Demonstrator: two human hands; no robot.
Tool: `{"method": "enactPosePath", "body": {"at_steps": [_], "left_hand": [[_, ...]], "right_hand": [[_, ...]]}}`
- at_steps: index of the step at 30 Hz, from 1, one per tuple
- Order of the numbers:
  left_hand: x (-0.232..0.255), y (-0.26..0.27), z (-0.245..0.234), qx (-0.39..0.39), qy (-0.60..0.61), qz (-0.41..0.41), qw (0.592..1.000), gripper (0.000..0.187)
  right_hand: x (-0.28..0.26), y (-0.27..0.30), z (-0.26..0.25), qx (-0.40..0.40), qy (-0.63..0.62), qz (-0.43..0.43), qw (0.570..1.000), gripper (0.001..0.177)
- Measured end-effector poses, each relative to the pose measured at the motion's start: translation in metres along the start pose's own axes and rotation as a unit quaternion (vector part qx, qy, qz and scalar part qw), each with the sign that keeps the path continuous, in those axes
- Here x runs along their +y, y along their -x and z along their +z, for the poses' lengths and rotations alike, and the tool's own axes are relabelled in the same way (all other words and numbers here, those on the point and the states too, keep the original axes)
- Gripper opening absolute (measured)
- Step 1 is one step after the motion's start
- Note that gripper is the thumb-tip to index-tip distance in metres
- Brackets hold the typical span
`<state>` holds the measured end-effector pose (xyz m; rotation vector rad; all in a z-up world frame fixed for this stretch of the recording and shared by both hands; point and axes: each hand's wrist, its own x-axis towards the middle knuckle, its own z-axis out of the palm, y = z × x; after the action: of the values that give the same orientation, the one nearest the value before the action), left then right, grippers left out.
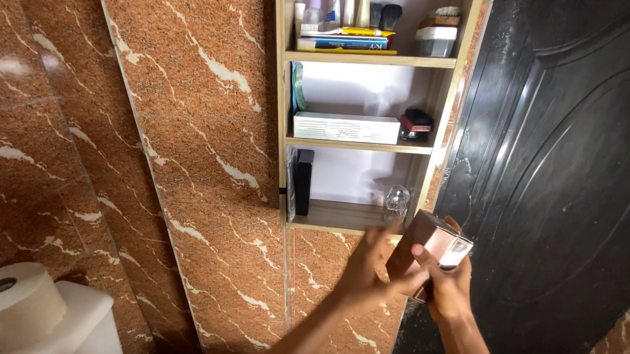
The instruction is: Organizing items from a bag onto a bathroom shelf.
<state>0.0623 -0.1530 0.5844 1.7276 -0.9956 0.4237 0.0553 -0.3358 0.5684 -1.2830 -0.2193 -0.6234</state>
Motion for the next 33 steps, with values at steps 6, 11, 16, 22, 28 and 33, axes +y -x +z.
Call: {"method": "enactPosePath", "body": {"at_steps": [6,11,16,22,28,33], "left_hand": [[-0.037,-0.096,-0.044,0.176,-0.012,-0.123,0.977,0.103],[-0.031,-0.166,-0.093,0.161,-0.398,0.060,0.901,0.097],[-0.050,-0.214,-0.134,0.084,-0.561,0.109,0.816,0.097],[-0.073,-0.223,-0.152,-0.048,-0.519,0.025,0.853,0.078],[-0.084,-0.227,-0.155,-0.026,-0.524,0.096,0.846,0.076],[-0.086,-0.222,-0.155,-0.030,-0.555,0.130,0.821,0.074]], "right_hand": [[-0.001,-0.006,-0.012,0.014,0.047,0.023,0.999,0.114],[0.003,-0.011,-0.021,0.005,0.057,0.063,0.996,0.117],[0.030,0.000,-0.038,-0.003,0.076,0.077,0.994,0.112],[0.031,0.022,-0.028,0.040,0.055,0.161,0.985,0.098],[0.023,0.031,-0.011,0.054,0.077,0.123,0.988,0.105],[0.020,0.041,0.000,0.057,0.073,0.111,0.989,0.103]]}}
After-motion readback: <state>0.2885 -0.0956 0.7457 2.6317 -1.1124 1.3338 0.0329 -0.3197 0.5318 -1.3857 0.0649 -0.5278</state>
